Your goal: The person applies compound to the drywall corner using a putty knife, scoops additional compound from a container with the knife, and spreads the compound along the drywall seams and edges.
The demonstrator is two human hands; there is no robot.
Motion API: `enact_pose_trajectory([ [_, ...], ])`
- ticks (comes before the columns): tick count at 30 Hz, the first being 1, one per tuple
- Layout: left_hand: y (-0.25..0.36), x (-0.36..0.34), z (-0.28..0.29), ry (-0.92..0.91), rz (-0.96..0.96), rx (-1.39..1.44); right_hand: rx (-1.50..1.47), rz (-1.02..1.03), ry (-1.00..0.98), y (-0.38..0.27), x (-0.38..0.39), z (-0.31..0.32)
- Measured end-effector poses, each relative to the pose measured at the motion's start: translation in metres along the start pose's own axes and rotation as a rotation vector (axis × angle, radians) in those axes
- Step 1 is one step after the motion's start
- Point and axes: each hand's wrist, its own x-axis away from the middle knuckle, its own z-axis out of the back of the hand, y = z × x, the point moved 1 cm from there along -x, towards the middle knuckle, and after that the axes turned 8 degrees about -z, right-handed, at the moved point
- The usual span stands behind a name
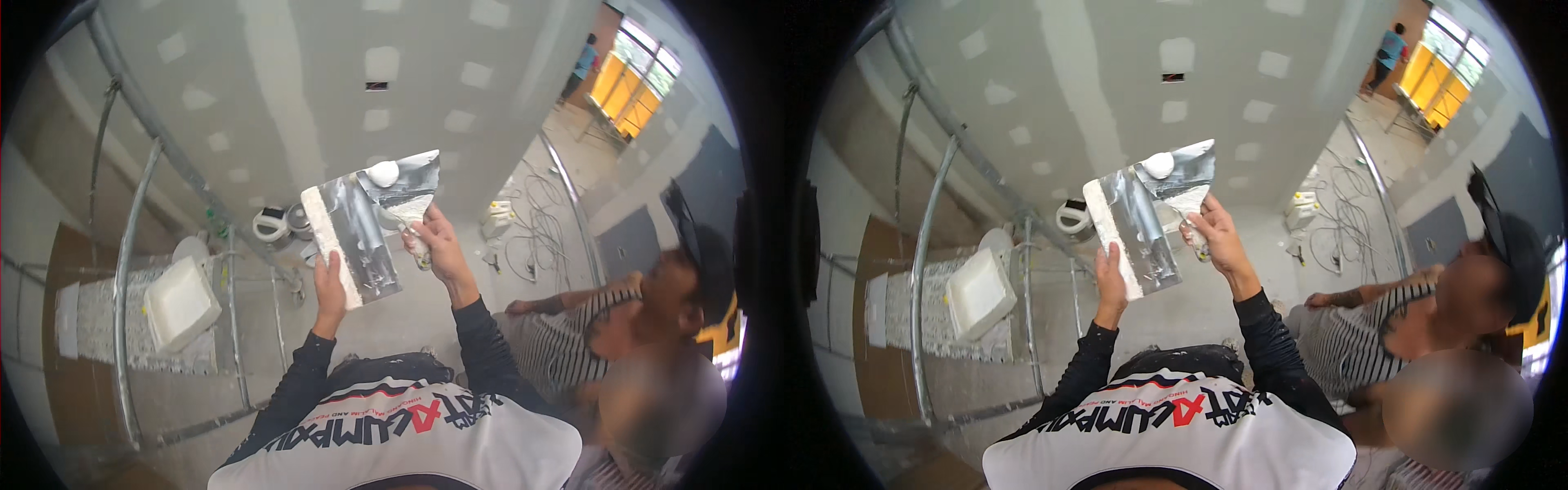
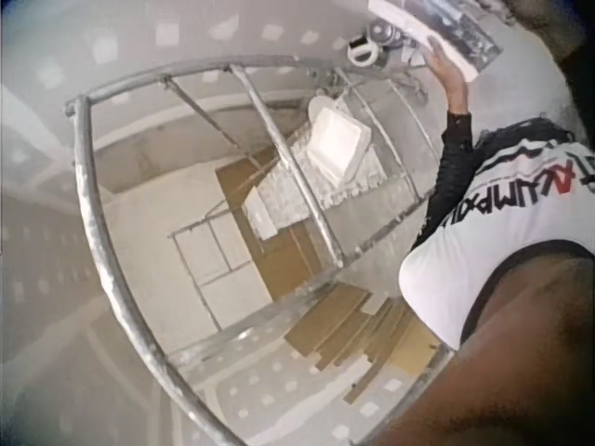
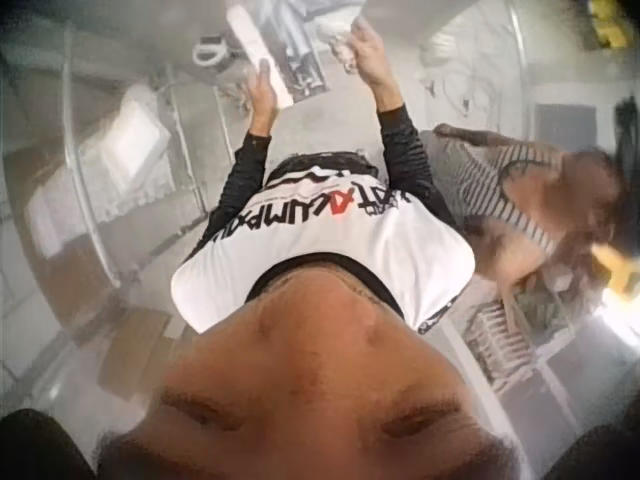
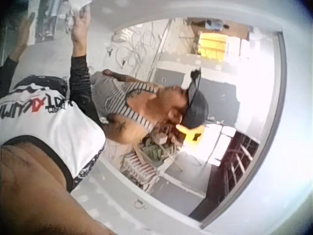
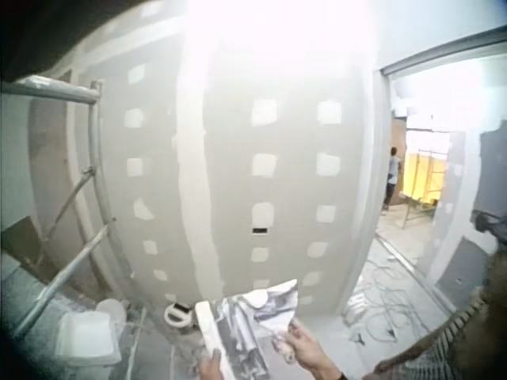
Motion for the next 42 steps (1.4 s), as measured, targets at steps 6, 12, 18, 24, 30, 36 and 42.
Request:
enact_pose_trajectory([
  [6,0.002,-0.033,0.005,-0.343,0.463,0.614,1.557,0.451,0.222,0.025,0.035,-0.037],
  [12,0.017,-0.042,-0.01,-0.515,0.577,0.559,1.621,0.465,0.497,0.038,0.079,-0.024],
  [18,-0.007,-0.041,-0.027,-0.579,0.583,0.643,1.55,0.273,0.81,0.052,0.13,0.019],
  [24,-0.02,-0.064,-0.034,-0.359,0.212,0.27,0.291,0.058,0.68,0.088,0.165,0.047],
  [30,-0.021,-0.065,-0.051,-0.311,-0.002,0.018,-0.475,-0.19,0.275,0.077,0.141,0.011],
  [36,-0.002,-0.015,-0.084,-0.418,-0.224,-0.21,-0.511,-0.101,0.135,0.045,0.107,0.061],
  [42,-0.018,0.017,-0.126,-0.332,-0.034,-0.136,-0.069,0.013,0.172,-0.035,0.111,0.106],
])
